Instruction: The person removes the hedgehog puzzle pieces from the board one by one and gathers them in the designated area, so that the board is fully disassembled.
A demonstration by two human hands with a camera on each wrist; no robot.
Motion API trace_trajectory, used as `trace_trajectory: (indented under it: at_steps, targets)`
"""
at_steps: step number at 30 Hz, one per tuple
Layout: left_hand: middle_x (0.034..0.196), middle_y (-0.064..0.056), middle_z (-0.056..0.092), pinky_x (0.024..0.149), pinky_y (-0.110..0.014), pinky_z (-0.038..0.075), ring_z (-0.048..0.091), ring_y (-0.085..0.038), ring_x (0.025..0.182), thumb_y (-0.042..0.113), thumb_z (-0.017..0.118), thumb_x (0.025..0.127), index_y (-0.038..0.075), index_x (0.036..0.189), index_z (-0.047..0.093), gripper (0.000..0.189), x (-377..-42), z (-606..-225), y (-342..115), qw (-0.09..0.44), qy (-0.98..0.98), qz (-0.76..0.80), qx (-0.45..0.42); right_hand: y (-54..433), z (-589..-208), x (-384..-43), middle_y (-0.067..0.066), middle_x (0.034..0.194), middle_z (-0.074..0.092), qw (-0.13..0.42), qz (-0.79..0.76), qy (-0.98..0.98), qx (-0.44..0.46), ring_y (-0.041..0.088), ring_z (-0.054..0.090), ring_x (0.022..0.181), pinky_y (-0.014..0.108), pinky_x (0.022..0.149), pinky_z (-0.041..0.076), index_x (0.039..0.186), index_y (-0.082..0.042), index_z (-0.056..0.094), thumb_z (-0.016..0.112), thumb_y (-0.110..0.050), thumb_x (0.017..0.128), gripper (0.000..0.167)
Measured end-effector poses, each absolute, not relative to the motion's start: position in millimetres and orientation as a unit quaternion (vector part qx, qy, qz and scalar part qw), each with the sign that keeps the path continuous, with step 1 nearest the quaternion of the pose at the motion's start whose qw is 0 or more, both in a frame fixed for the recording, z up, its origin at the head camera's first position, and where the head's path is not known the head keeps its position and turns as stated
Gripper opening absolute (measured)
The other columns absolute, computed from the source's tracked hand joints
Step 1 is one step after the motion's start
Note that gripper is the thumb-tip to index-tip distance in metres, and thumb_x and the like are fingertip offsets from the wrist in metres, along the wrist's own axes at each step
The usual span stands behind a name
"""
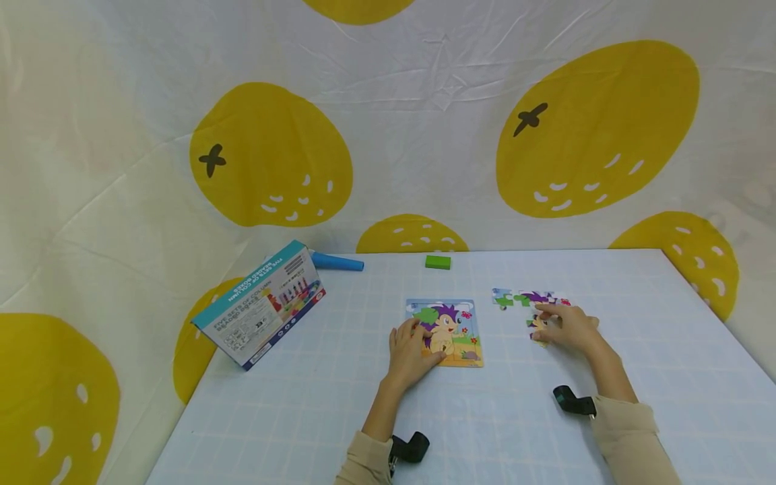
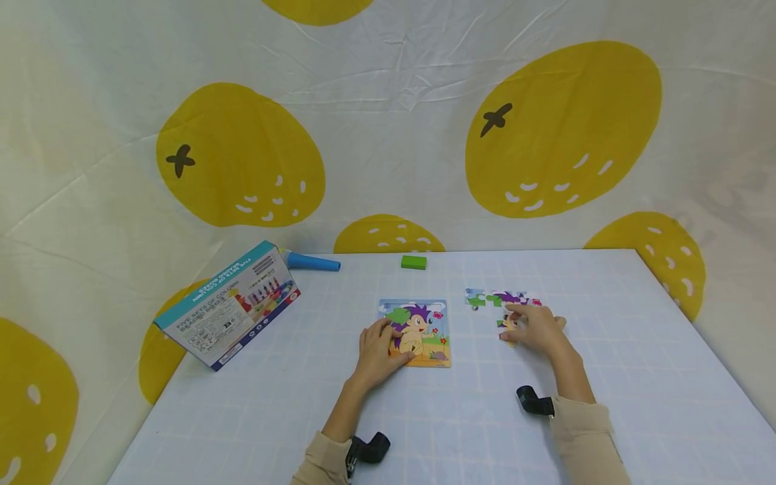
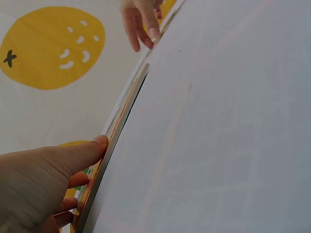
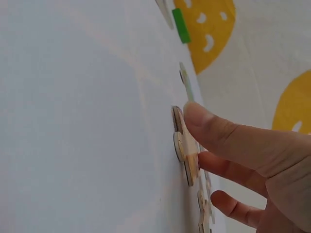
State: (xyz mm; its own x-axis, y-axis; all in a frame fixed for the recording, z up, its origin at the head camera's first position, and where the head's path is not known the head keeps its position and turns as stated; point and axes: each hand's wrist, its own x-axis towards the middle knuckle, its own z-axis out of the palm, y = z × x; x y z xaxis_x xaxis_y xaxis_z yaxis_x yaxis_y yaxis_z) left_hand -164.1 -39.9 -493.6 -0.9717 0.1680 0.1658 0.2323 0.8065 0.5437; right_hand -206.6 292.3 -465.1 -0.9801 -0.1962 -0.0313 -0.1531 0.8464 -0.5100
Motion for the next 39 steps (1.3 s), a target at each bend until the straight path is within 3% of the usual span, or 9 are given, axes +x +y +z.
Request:
trace_trajectory:
  at_steps: [4,13,27,39]
  targets:
    - [0.137,-0.014,0.043,0.109,-0.061,0.016,0.033,-0.032,0.131,0.038,0.074,0.079,0.009,0.102,0.059,0.040,-164,-494,-40,0.056,-0.949,-0.291,-0.106,292,-465,-200,0.022,0.110,0.061,0.043,-0.257,0.962,-0.088,0.043,0.047,0.096,0.059,0.074,0.026,0.129,0.000,0.053,0.080,-0.036,0.071,0.074]
    - [0.137,-0.014,0.043,0.109,-0.061,0.016,0.033,-0.032,0.131,0.039,0.074,0.079,0.009,0.103,0.060,0.040,-165,-494,-40,0.056,-0.949,-0.290,-0.106,290,-472,-200,0.023,0.112,0.062,0.005,-0.271,0.958,-0.091,0.040,0.048,0.094,0.059,0.074,0.026,0.123,0.001,0.058,0.079,-0.032,0.074,0.063]
    - [0.138,-0.015,0.042,0.109,-0.061,0.016,0.033,-0.032,0.131,0.038,0.073,0.080,0.009,0.104,0.059,0.040,-166,-496,-40,0.057,-0.948,-0.292,-0.110,288,-471,-206,0.030,0.121,0.056,0.003,-0.264,0.961,-0.084,0.051,0.043,0.105,0.061,0.076,0.027,0.123,0.002,0.057,0.077,-0.032,0.076,0.061]
    - [0.137,-0.014,0.043,0.109,-0.061,0.016,0.033,-0.031,0.131,0.038,0.074,0.079,0.009,0.103,0.059,0.040,-165,-497,-40,0.056,-0.949,-0.292,-0.108,286,-472,-207,0.032,0.124,0.053,0.010,-0.265,0.961,-0.079,0.051,0.042,0.105,0.061,0.076,0.027,0.122,0.002,0.057,0.075,-0.031,0.078,0.058]
